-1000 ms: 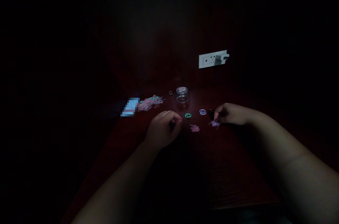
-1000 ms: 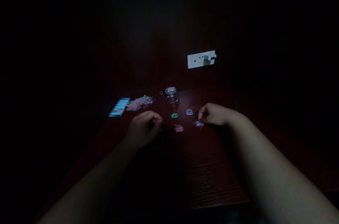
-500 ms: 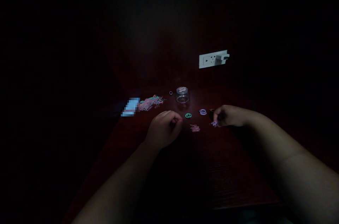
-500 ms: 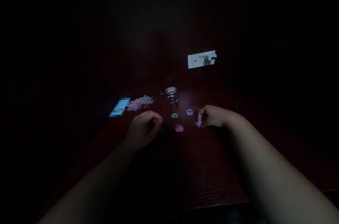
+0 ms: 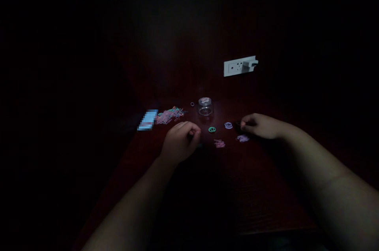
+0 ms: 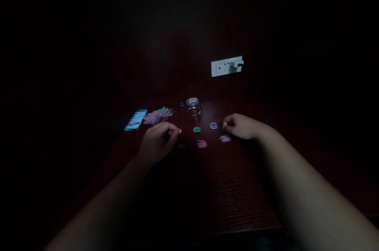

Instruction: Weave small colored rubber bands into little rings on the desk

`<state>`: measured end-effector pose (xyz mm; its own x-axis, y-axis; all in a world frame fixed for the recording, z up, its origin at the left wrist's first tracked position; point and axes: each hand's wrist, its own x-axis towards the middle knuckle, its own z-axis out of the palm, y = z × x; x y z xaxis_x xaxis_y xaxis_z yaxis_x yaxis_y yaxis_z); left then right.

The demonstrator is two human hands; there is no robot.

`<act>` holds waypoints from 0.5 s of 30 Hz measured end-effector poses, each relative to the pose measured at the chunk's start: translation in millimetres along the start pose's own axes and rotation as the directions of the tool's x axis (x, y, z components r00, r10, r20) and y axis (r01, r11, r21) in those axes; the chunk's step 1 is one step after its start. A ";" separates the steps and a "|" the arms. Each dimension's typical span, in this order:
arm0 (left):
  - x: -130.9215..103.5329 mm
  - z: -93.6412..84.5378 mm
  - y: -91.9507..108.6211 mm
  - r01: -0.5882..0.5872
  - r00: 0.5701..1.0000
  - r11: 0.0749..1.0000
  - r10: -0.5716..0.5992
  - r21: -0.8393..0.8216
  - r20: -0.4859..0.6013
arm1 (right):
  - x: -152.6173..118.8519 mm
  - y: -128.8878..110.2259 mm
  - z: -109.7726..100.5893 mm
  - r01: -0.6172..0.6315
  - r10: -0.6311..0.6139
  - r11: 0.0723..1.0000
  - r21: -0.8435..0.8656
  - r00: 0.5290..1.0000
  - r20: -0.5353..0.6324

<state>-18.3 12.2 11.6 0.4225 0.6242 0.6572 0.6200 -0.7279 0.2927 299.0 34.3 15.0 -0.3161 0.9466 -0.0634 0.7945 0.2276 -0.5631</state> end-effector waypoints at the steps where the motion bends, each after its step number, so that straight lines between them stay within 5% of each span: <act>1: 1.3 -2.9 -5.6 0.035 0.999 0.999 -0.034 0.034 -0.026 | 1.3 -0.1 0.6 -0.003 0.003 1.000 -0.017 0.999 -0.042; 5: 4.1 -15.1 -45.1 0.316 0.944 0.925 -0.284 0.210 -0.166 | 6.5 -1.2 4.7 -0.033 0.019 0.995 -0.089 0.989 -0.147; 9: -2.6 -17.3 -92.1 0.588 0.803 0.743 -0.583 0.321 -0.121 | 9.1 -3.6 9.6 -0.025 0.001 0.994 -0.104 0.974 -0.225; 11: -6.8 -12.2 -108.2 0.603 0.784 0.726 -0.617 0.331 -0.074 | 10.3 -4.0 12.0 -0.024 -0.004 0.994 -0.104 0.965 -0.262; 15: -8.2 5.2 -123.5 0.537 0.818 0.781 -0.575 0.321 0.030 | 13.0 -5.3 17.0 -0.007 -0.029 0.995 -0.101 0.938 -0.346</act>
<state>-94.9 98.5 -33.5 0.0094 0.9373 0.3483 0.9226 -0.1424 0.3584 281.8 41.5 3.2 -0.1395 0.9602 0.2421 0.8448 0.2429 -0.4767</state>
